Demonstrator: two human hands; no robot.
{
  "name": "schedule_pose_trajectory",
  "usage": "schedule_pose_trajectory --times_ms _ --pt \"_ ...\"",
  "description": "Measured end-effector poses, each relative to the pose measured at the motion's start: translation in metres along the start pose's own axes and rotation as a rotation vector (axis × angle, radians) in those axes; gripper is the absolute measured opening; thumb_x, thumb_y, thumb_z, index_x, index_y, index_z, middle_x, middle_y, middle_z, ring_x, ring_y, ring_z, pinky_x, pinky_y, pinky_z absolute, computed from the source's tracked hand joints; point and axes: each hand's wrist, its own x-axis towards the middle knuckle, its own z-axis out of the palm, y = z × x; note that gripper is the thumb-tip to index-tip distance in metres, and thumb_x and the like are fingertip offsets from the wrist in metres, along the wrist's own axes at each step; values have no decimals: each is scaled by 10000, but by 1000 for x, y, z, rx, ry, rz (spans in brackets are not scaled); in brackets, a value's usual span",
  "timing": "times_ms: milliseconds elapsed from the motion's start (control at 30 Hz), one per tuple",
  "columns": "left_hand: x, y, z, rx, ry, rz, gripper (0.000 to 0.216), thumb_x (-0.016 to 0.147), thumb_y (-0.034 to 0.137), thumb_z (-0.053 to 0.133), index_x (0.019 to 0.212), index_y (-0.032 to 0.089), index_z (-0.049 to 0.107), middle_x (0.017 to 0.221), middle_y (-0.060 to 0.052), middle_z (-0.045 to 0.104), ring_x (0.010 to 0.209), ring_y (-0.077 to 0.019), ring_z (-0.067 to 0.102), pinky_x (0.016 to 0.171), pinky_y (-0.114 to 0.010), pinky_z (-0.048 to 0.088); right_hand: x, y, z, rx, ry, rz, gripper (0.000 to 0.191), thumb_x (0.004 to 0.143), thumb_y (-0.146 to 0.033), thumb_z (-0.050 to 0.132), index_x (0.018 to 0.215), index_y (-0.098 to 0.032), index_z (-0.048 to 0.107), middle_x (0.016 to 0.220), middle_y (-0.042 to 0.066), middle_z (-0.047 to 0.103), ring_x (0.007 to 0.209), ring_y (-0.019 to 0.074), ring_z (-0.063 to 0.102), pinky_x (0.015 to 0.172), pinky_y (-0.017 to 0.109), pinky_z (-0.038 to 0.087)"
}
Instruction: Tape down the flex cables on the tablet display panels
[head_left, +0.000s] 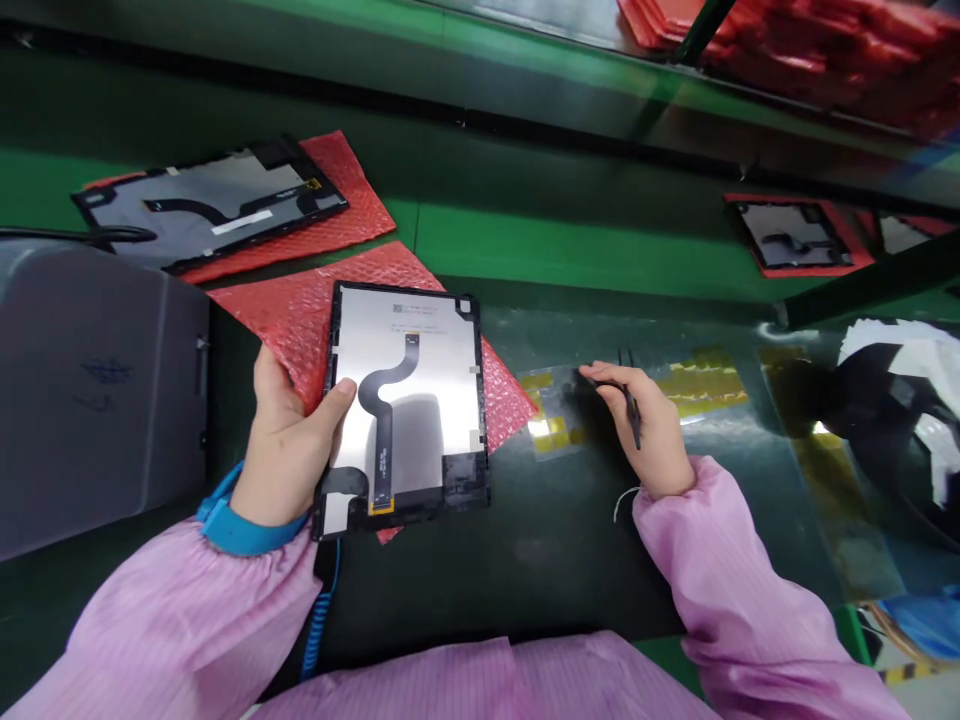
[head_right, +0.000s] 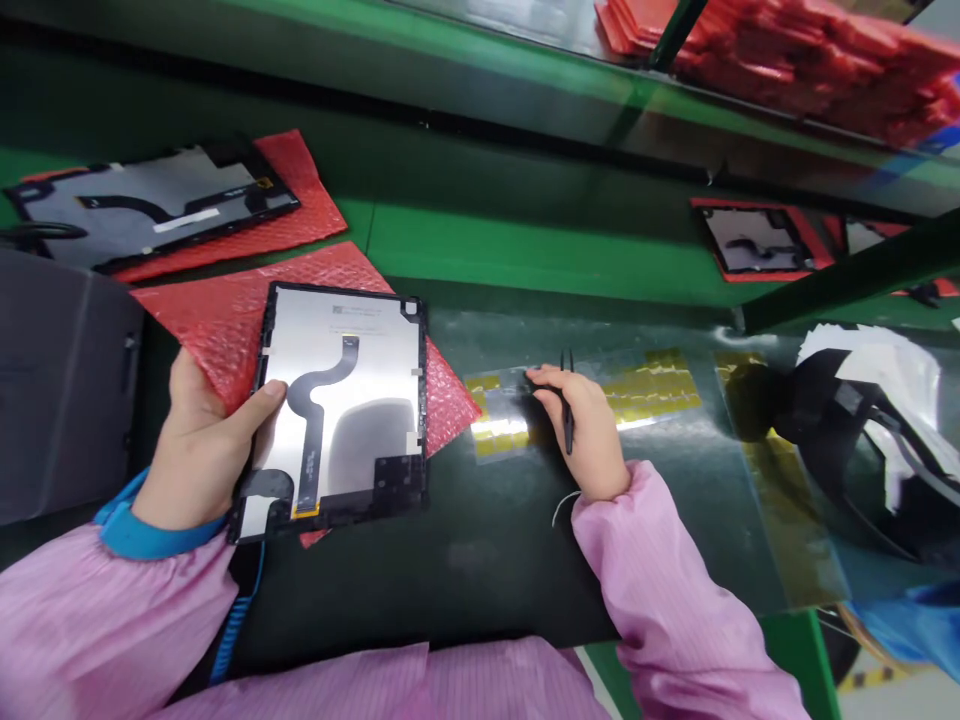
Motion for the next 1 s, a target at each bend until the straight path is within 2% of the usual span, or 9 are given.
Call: schedule_pose_trajectory --times_ms 100,200,333,467,600,700,833,933,1000 --pt "-5 8 7 -61 10 -56 635 848 361 820 1414 297 540 1529 -26 586 1471 -287 482 1284 -490 340 0 -18 1 -101 31 -75 182 1028 -407 556 916 -277 617 1061 76 803 1031 287 741 955 495 520" --pt "-12 14 18 -147 28 -155 584 839 334 809 1373 309 573 1458 -7 647 1425 -306 537 1214 -482 462 -11 -53 15 -20 -95 -84 227 1011 -440 588 855 -279 554 832 27 760 705 216 708 704 369 532" --pt "-17 12 22 -168 18 -240 612 835 365 807 1390 316 552 1454 1 651 1397 -305 569 1140 -438 543 -25 -88 38 129 -280 140 381 916 -542 693 831 -285 426 605 -71 509 461 156 493 464 289 374" --pt "-10 4 12 -271 15 -374 535 893 487 732 1354 262 581 1440 -51 659 1285 -277 659 1019 -377 609 -27 -91 36 499 -231 300 384 935 -429 697 840 -287 353 667 -93 410 474 109 396 460 243 364" --pt "8 5 -6 -326 -180 -566 525 834 395 802 1302 240 621 1139 -41 783 918 -249 776 740 -342 672 -21 -90 19 625 -118 351 363 941 -326 711 855 -281 361 728 -83 404 551 98 369 508 216 355" --pt "17 8 -15 -347 -267 -660 389 877 345 760 1230 217 659 971 -29 799 787 -230 777 692 -331 666 -15 -90 22 624 -113 327 366 945 -323 710 851 -275 360 744 -81 401 563 92 354 529 218 353" --pt "16 12 -16 -423 -309 -743 435 942 551 642 1170 182 678 922 -66 795 853 -286 787 661 -359 664 -6 -83 39 459 -243 214 405 930 -411 727 802 -259 374 727 -74 414 582 96 384 561 239 369" --pt "12 14 -11 -390 -262 -691 490 766 367 855 1179 197 657 966 -51 794 906 -292 782 699 -350 668 -4 -73 39 336 -349 180 362 975 -472 658 802 -253 427 666 -70 467 561 108 447 559 258 383" --pt "9 14 -8 -365 -212 -625 494 739 251 847 1190 208 650 996 -37 787 930 -280 775 751 -363 670 -5 -64 30 318 -293 182 252 1032 -472 556 917 -248 536 710 -43 565 576 118 517 582 272 422"
